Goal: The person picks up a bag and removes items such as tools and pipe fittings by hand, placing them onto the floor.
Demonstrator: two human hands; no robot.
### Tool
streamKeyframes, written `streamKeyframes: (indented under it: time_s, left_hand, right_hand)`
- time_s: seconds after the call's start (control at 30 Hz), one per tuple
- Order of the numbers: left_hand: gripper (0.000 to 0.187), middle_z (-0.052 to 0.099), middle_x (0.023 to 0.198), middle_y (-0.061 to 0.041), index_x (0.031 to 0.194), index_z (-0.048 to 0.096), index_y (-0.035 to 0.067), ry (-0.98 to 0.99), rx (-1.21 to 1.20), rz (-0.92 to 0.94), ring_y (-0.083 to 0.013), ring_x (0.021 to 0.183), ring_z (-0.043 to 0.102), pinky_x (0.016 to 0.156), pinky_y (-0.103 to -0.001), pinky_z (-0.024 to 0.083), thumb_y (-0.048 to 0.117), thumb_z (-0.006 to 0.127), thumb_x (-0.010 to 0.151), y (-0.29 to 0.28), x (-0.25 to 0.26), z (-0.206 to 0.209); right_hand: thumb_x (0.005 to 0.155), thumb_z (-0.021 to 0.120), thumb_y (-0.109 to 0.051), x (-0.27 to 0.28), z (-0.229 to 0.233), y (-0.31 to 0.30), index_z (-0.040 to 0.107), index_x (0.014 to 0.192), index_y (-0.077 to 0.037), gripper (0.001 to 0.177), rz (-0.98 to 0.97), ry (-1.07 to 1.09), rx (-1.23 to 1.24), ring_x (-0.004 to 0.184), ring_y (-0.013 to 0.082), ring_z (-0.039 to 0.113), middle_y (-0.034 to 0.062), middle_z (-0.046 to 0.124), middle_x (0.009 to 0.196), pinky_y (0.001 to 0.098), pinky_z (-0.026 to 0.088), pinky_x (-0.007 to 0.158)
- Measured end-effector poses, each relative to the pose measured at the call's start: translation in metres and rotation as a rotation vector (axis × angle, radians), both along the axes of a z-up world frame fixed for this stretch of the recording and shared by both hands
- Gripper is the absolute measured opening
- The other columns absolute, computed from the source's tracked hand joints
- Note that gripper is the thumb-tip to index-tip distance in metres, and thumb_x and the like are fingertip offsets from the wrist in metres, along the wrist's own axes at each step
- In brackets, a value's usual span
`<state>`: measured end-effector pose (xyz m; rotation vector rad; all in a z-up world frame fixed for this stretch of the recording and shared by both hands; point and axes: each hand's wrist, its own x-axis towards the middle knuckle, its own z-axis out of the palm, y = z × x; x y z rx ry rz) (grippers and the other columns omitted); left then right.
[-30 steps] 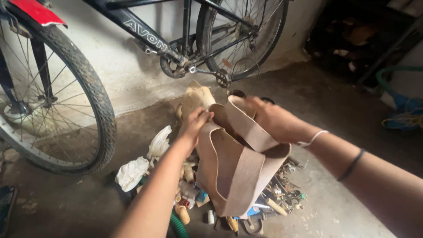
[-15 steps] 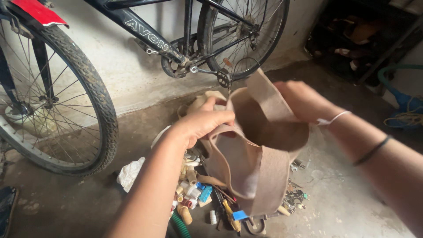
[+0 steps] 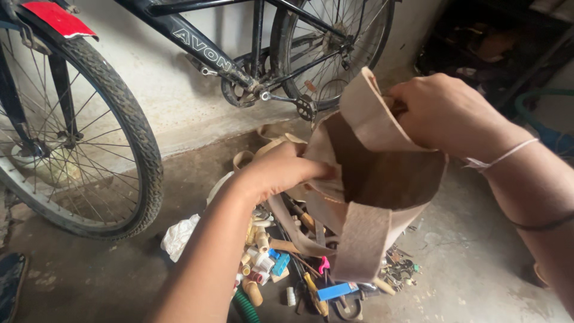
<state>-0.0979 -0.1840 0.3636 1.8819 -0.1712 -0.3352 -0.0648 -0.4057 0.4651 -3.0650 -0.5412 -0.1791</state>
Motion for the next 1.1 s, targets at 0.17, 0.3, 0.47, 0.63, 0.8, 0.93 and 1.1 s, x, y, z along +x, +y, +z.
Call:
streamKeyframes:
  time_s: [0.17,0.3,0.47,0.63,0.8,0.93,1.1]
  left_hand:
    - [0.041,0.082,0.101,-0.009,0.109,0.075,0.006,0.002,-0.133,0.033,-0.0164,0.088,0.077,0.078,-0.028,0.059,0.023,0.079,0.072,0.010,0.007,-0.013]
    - [0.040,0.081,0.101,-0.009,0.108,0.076,0.005,0.013,-0.167,0.130,-0.0158,0.089,0.075,0.081,-0.027,0.056,0.026,0.076,0.074,0.001,0.022,-0.046]
    - [0.048,0.078,0.097,-0.019,0.101,0.080,-0.004,0.095,-0.053,0.230,-0.0245,0.082,0.075,0.074,-0.036,0.054,0.037,0.071,0.079,-0.010,0.025,-0.088]
    - [0.060,0.076,0.094,-0.025,0.103,0.073,-0.010,0.040,0.234,0.350,-0.0301,0.089,0.075,0.078,-0.038,0.056,0.043,0.078,0.075,-0.017,0.029,-0.106]
    - [0.055,0.076,0.089,-0.026,0.100,0.076,-0.008,0.089,0.259,0.461,-0.0341,0.086,0.077,0.076,-0.042,0.057,0.041,0.075,0.077,-0.013,0.036,-0.119]
    - [0.056,0.074,0.110,-0.020,0.122,0.064,-0.005,-0.110,-0.096,0.392,-0.0291,0.101,0.072,0.084,-0.041,0.056,0.025,0.070,0.075,-0.002,0.048,-0.129]
    - [0.044,0.066,0.124,-0.010,0.129,0.061,0.004,-0.862,-0.314,0.145,-0.0212,0.115,0.066,0.099,-0.034,0.055,0.006,0.066,0.085,-0.003,0.048,-0.127]
  right_hand:
    - [0.085,0.060,-0.018,-0.001,0.006,-0.003,0.078,0.109,-0.016,0.030,0.002,-0.041,-0.067,0.082,0.0347,0.076,0.0151,0.078,0.093,0.0456,0.061,0.076]
    - [0.087,0.061,-0.020,0.002,-0.011,0.008,0.074,0.115,-0.020,0.031,-0.021,-0.055,-0.269,0.083,0.0315,0.078,0.0113,0.077,0.100,0.0425,0.063,0.076]
    - [0.088,0.055,-0.018,0.001,-0.058,0.017,0.073,0.120,-0.021,0.037,0.050,-0.027,0.004,0.086,0.0354,0.074,0.0146,0.077,0.095,0.0480,0.059,0.077]
    - [0.099,0.049,-0.037,0.018,-0.095,0.009,0.059,0.133,-0.015,0.042,0.083,0.131,-0.046,0.101,0.0372,0.071,0.0183,0.074,0.110,0.0483,0.057,0.089]
    - [0.092,0.051,-0.059,0.029,-0.107,0.005,0.027,0.159,-0.019,0.081,0.121,0.559,0.455,0.146,0.0379,0.034,0.0185,0.030,0.159,0.0505,0.042,0.109]
    - [0.085,0.073,-0.048,-0.008,-0.098,0.019,0.026,0.157,-0.003,0.097,0.458,-0.030,0.369,0.147,0.0505,0.022,0.0310,0.022,0.157,0.0554,0.033,0.115]
    - [0.080,0.073,-0.034,-0.055,-0.082,0.029,0.065,0.126,-0.005,0.055,1.049,-0.711,0.057,0.125,0.0367,0.058,0.0152,0.062,0.125,0.0492,0.046,0.101]
